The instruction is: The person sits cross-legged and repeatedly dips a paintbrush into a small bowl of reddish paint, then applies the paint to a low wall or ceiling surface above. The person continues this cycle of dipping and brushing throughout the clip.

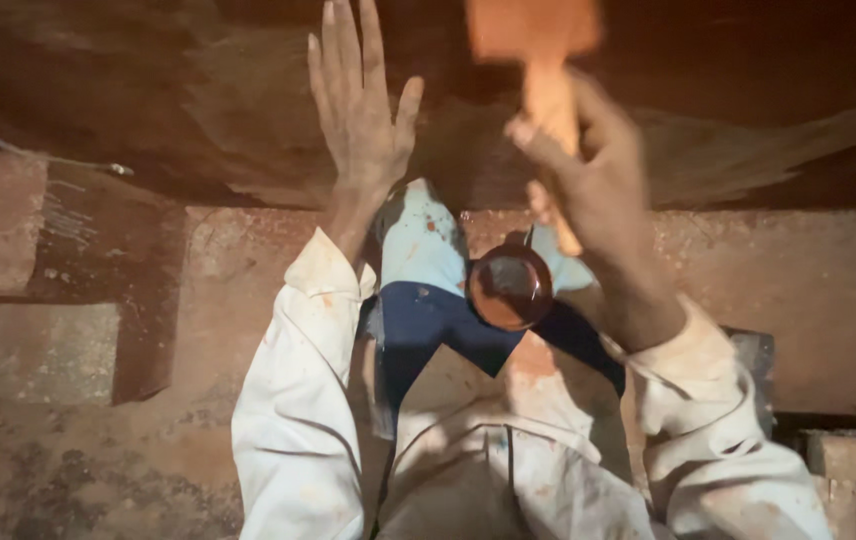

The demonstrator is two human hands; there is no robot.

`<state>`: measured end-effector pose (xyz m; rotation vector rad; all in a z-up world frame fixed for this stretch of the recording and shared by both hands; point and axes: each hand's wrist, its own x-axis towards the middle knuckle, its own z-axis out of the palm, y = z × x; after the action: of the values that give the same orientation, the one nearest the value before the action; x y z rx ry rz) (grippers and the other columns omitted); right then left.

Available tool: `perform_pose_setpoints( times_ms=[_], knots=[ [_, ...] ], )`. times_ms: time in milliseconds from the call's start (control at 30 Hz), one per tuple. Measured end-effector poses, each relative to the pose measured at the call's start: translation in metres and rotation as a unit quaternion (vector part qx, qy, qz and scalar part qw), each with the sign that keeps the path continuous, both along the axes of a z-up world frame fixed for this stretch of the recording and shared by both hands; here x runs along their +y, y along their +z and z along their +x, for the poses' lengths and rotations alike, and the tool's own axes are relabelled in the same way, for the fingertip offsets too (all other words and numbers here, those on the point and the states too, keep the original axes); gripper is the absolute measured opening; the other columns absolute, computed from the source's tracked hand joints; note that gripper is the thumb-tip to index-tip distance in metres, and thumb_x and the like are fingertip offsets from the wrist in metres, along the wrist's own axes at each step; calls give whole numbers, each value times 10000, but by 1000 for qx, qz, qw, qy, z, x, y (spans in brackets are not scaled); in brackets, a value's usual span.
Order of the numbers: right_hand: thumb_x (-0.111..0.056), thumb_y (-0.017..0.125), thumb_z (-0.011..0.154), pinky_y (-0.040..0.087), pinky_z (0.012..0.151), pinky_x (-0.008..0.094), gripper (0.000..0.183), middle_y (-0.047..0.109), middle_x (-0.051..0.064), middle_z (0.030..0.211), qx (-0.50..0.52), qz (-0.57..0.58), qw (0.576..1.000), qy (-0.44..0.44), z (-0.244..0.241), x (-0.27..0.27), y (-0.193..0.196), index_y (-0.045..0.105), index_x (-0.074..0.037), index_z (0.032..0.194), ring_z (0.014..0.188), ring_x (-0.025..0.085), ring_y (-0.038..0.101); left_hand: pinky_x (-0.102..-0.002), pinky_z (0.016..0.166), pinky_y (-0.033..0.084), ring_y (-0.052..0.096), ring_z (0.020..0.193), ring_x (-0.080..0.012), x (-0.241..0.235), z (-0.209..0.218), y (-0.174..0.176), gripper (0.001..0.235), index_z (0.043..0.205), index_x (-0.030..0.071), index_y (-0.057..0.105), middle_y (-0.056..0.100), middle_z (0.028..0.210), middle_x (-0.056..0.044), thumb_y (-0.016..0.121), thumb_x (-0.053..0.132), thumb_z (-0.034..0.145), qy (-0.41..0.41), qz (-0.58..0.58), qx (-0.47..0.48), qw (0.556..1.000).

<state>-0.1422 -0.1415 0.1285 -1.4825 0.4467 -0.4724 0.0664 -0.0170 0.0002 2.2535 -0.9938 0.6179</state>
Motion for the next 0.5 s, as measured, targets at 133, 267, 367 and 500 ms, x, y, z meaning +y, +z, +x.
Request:
perform_pose_setpoints(
  times_ms=[133, 267, 367, 500],
  knots=[
    [-57, 693, 1076, 560, 905, 241, 399, 649, 53, 1199, -142, -119, 982, 24, -13, 10, 47, 550, 20, 1440, 1039, 115, 657, -494, 1374, 84, 148, 1654, -282, 0, 11, 0, 699, 1679, 95, 219, 190, 1756, -105, 380, 519, 1147, 11, 33, 0, 999],
    [-61, 727, 1115, 557, 934, 282, 409, 659, 89, 1208, -186, -158, 969, -32, 17, 23, 11, 539, 29, 1467, 1037, 135, 657, -496, 1382, 92, 166, 1649, -281, 6, 18, 1, 701, 1670, 75, 243, 230, 1749, -99, 377, 513, 1139, 0, 21, 12, 1000],
    [-64, 716, 1042, 565, 953, 264, 527, 662, 52, 1353, -145, -66, 984, -77, 42, 42, -51, 532, 28, 1527, 1110, 86, 658, -485, 1396, 93, 163, 1660, -284, 9, 19, 3, 692, 1678, 72, 224, 215, 1757, -105, 353, 511, 1159, -6, 2, -1, 1000],
    [-90, 693, 944, 363, 334, 240, 485, 697, 60, 870, 7, 173, 984, -50, 46, 61, -123, 565, 20, 1398, 389, 86, 469, -479, 1377, 94, 162, 1663, -269, 12, 19, 3, 713, 1680, 67, 192, 204, 1761, -106, 322, 521, 1147, -8, -7, -2, 1000]
  ],
)
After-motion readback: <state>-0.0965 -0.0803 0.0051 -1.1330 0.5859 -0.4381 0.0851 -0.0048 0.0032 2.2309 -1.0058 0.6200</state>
